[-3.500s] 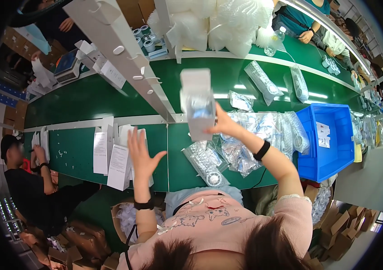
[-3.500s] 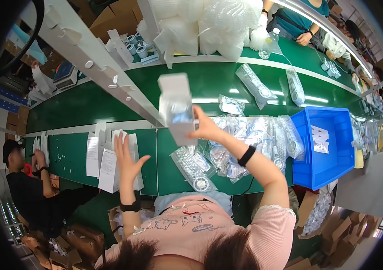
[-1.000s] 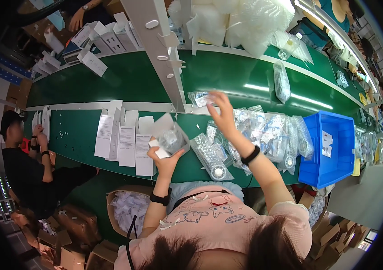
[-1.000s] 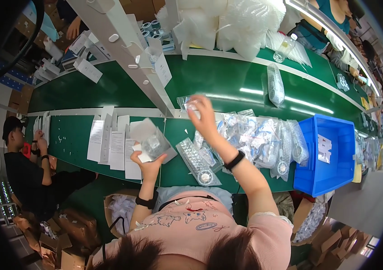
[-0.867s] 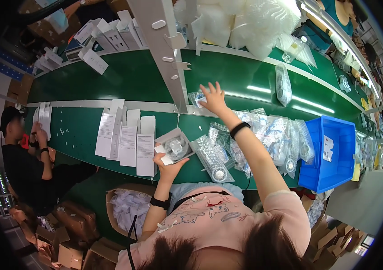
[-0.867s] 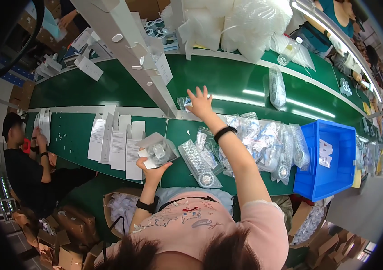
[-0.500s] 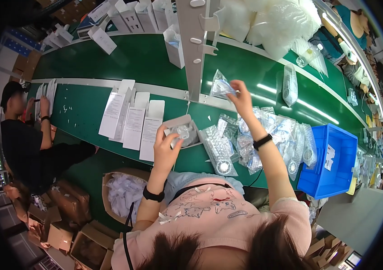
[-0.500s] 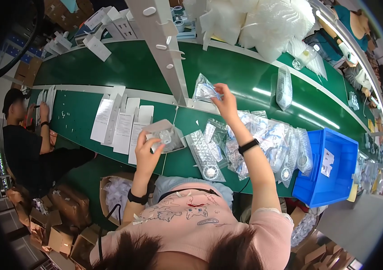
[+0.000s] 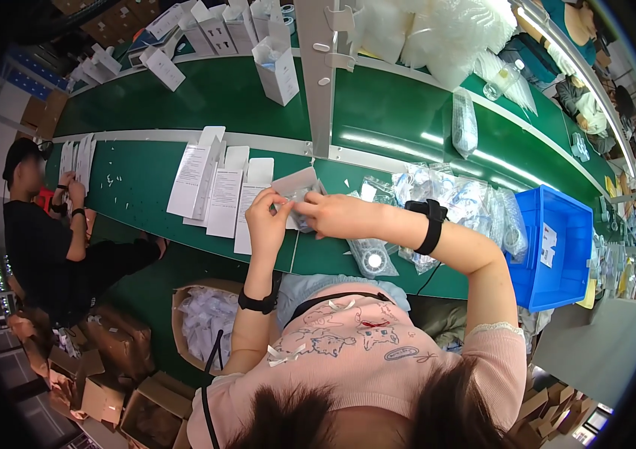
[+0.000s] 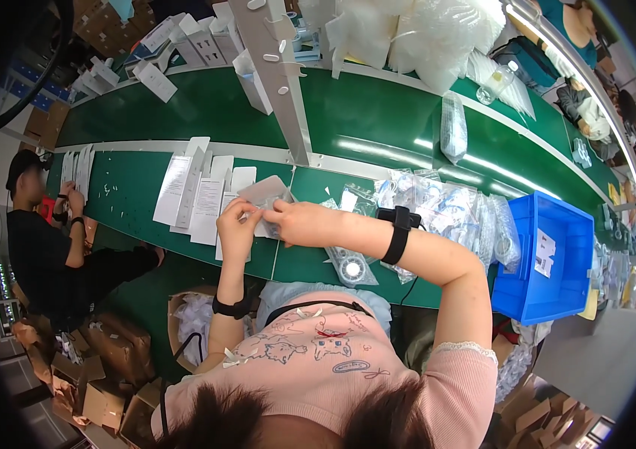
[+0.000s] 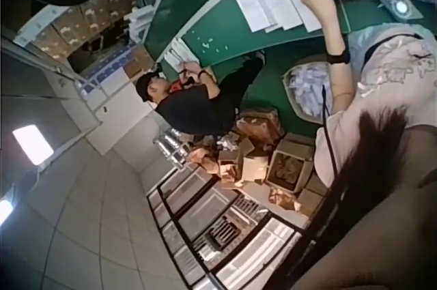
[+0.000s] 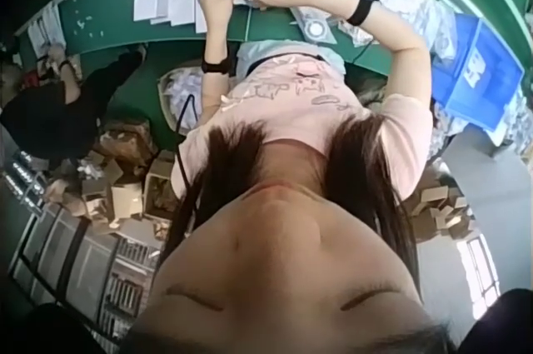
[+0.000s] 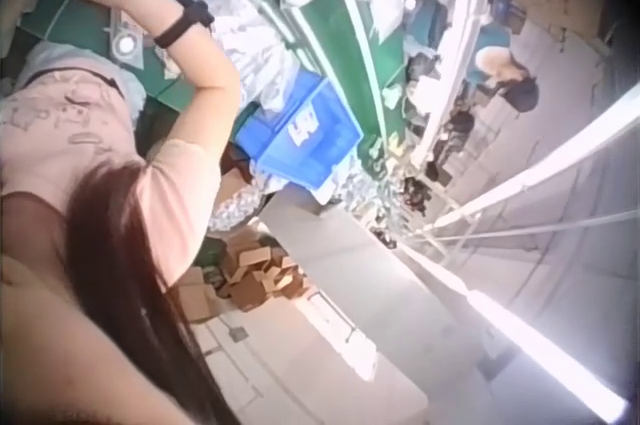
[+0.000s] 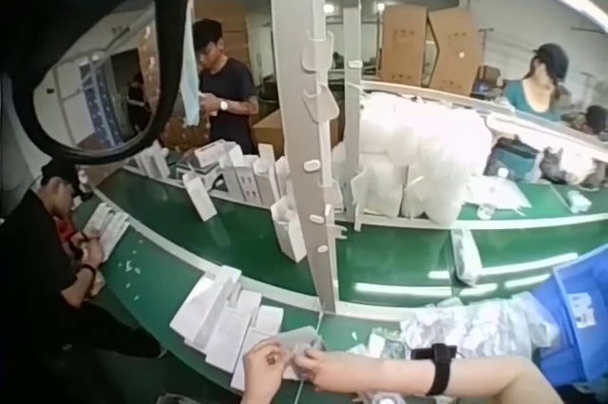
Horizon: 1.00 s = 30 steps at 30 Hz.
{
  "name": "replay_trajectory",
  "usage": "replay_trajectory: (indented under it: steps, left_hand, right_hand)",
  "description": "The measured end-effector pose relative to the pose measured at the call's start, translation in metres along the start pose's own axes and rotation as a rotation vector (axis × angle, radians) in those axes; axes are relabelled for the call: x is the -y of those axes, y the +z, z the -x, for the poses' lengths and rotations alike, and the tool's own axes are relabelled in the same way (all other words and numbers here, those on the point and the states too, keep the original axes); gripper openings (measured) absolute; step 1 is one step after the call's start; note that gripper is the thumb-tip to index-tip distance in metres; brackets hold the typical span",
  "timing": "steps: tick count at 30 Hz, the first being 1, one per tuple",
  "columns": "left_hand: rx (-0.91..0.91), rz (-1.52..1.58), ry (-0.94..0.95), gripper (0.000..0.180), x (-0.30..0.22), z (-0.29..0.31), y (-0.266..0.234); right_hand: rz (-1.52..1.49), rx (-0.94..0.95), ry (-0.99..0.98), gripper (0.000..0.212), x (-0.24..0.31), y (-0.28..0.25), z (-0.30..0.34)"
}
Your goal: The person packs items by hand, placing a small plastic bag and a bubble-wrapped item into a white box. They then slide the box into a white sleeve and set the completed unit onto the green workbench.
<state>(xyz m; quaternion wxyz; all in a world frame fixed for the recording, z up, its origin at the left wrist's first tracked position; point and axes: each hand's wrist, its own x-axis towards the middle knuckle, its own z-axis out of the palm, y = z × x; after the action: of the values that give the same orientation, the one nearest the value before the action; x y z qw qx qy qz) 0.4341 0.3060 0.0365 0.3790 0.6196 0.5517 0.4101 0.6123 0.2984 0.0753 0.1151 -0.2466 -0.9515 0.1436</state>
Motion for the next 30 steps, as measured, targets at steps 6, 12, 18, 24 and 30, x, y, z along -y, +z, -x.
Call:
replay_trajectory:
  steps: [6,12,18,24,30]
  left_hand:
    - [-0.129,0.020,0.114,0.011,0.009,-0.002,0.006]
    - [-0.179,-0.018,0.019,0.009,0.007,0.007,0.011]
    - [-0.065,0.425,0.140,0.018,0.000,-0.001,0.023]
    - [0.094,-0.468,0.343,0.058,0.024,-0.028,-0.012]
    - [0.327,-1.304,0.269,0.083,0.096,0.001,-0.013]
  right_hand:
    - [0.167,-0.150,0.010,0.037,-0.004,0.012,0.008]
    - [-0.056,-0.526,0.288,0.081,-0.012,0.017,0.037]
    - [-0.638,-0.561,0.594,0.101,-0.020,0.058,0.059]
    - [-0.831,-1.058,0.669,0.102,-0.060,-0.020,0.097]
    - [-0.399,-0.954,0.860,0.102,-0.183,-0.066,0.087]
